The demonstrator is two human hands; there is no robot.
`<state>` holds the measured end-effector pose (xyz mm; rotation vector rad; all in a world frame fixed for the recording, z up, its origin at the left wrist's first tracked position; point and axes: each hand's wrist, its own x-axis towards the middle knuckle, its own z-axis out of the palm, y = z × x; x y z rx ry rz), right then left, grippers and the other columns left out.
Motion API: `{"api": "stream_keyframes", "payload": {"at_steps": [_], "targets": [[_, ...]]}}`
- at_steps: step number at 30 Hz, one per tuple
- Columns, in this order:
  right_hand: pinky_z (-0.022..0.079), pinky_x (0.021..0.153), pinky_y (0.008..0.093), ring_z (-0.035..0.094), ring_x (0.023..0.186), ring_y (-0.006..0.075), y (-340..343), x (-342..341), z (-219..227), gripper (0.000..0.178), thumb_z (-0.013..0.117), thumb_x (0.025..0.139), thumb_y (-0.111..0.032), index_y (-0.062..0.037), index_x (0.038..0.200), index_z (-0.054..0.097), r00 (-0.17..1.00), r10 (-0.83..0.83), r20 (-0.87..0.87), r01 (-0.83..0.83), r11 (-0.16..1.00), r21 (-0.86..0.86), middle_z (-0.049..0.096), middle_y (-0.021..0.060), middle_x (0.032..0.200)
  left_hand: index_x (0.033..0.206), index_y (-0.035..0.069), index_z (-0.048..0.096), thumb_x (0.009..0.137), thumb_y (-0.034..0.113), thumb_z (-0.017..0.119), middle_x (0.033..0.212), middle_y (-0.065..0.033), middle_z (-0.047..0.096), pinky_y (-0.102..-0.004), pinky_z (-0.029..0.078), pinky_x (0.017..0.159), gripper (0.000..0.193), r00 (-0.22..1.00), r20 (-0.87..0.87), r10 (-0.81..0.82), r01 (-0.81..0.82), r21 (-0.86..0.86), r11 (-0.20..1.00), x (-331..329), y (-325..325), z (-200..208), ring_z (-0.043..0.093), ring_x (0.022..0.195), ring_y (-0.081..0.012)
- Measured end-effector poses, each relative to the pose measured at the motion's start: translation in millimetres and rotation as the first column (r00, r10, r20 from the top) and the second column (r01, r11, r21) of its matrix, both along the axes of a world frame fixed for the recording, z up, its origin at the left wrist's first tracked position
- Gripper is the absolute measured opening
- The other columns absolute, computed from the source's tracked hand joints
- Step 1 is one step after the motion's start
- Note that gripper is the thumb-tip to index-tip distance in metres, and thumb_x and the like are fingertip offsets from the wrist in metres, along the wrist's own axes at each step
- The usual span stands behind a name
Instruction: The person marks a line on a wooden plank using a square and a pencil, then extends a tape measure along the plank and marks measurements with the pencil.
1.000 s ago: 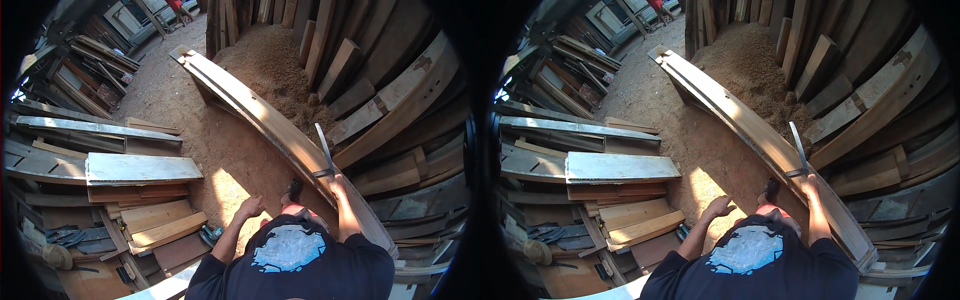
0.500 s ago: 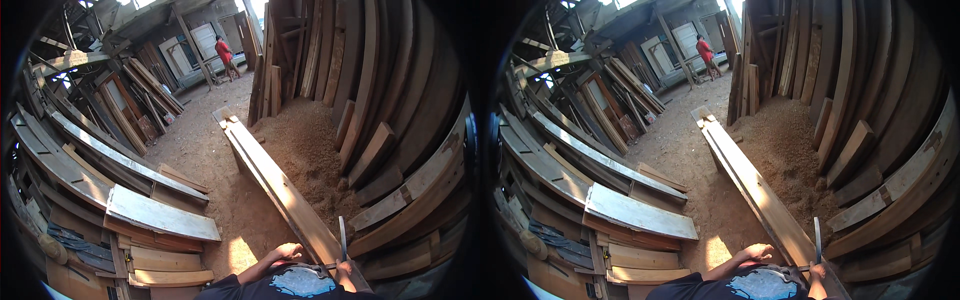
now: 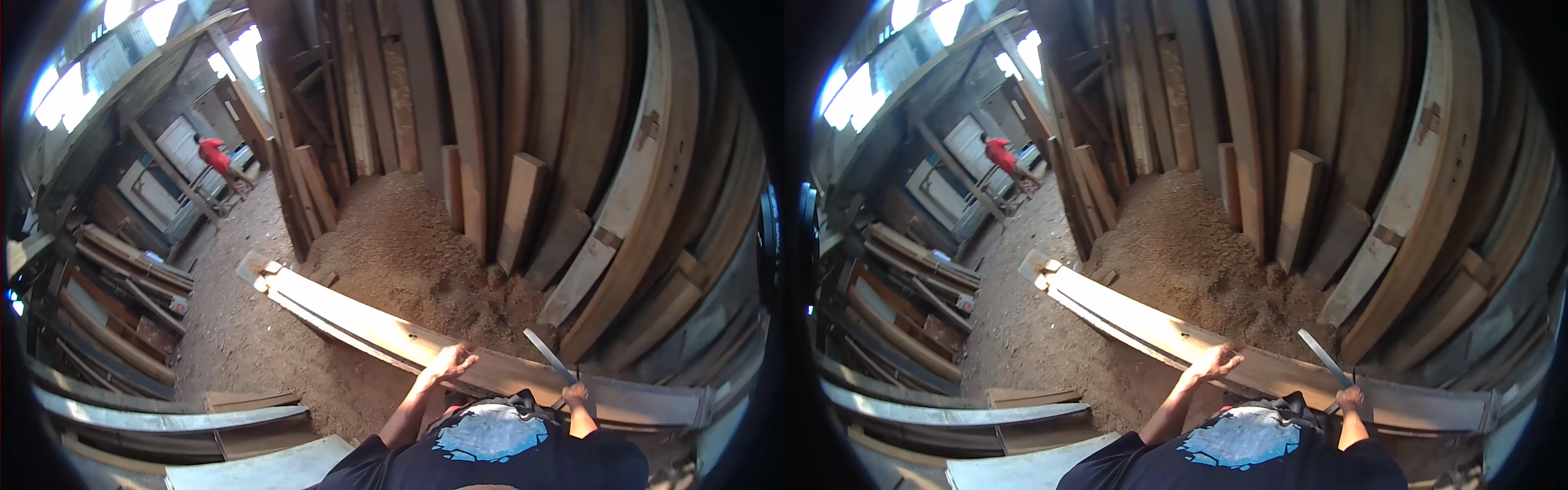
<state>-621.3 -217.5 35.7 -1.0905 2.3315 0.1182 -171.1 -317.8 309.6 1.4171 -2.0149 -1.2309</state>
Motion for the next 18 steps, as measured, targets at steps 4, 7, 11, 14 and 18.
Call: {"api": "stream_keyframes", "payload": {"at_steps": [4, 7, 11, 14, 18], "targets": [[0.047, 0.101, 0.0438, 0.057, 0.121, 0.0345, 17, 41, 34, 0.049, 0.053, 0.079, -0.034, -0.0028, 0.114, 0.067, 0.968, -0.25, -0.019, 0.248, 0.966, -0.078, 0.061, 0.0166, 0.129, 0.125, 0.001, 0.058, 0.095, 0.017, 0.064, 0.11, -0.0128, 0.069, -0.0327, 0.053, 0.089, 0.036, 0.987, -0.158, -0.014, 0.02, 0.035, 0.999, 9, -59, 30, 0.067, 0.101, -0.0205], [0.048, 0.098, 0.0461, 0.059, 0.117, 0.0364, 1, 80, 66, 0.051, 0.049, 0.081, -0.033, -0.0033, 0.12, 0.064, 0.963, -0.269, -0.03, 0.265, 0.959, -0.1, 0.059, 0.0171, 0.129, 0.124, 0.003, 0.061, 0.093, 0.024, 0.063, 0.105, -0.0135, 0.068, -0.0366, 0.054, 0.084, 0.037, 0.999, -0.043, -0.008, 0.006, -0.047, 0.999, 28, -85, -12, 0.067, 0.095, -0.0237], [0.053, 0.089, 0.0465, 0.062, 0.111, 0.0386, 6, 119, 67, 0.054, 0.056, 0.078, -0.037, 0.0013, 0.116, 0.059, 0.891, -0.454, 0.022, 0.421, 0.807, -0.415, 0.062, 0.0215, 0.117, 0.148, 0.004, 0.034, 0.087, 0.044, 0.065, 0.147, -0.0218, 0.044, -0.05, 0.027, 0.115, 0.079, 0.765, 0.526, -0.372, 0.397, 0.071, 0.915, 33, -93, -71, 0.036, 0.139, -0.0407], [0.051, 0.093, 0.0496, 0.059, 0.112, 0.0444, 8, 140, 85, 0.07, 0.063, 0.077, -0.033, 0.0029, 0.131, 0.036, 0.821, -0.518, 0.24, 0.571, 0.735, -0.366, 0.055, 0.0283, 0.128, 0.155, 0.008, 0.021, 0.083, 0.052, 0.066, 0.16, -0.0221, 0.021, -0.0508, 0.014, 0.12, 0.095, 0.604, 0.626, -0.493, 0.5, 0.184, 0.846, 33, -90, -118, 0.018, 0.147, -0.0426], [0.05, 0.093, 0.0501, 0.06, 0.11, 0.0446, 24, 143, 95, 0.067, 0.06, 0.08, -0.033, 0.002, 0.132, 0.037, 0.712, -0.626, 0.317, 0.699, 0.674, -0.238, 0.058, 0.0301, 0.125, 0.157, 0.014, 0.016, 0.082, 0.053, 0.066, 0.158, -0.0275, 0.017, -0.0623, 0.009, 0.117, 0.098, 0.428, 0.696, -0.576, 0.625, 0.233, 0.745, 5, -74, -136, 0.016, 0.144, -0.0503]]}}
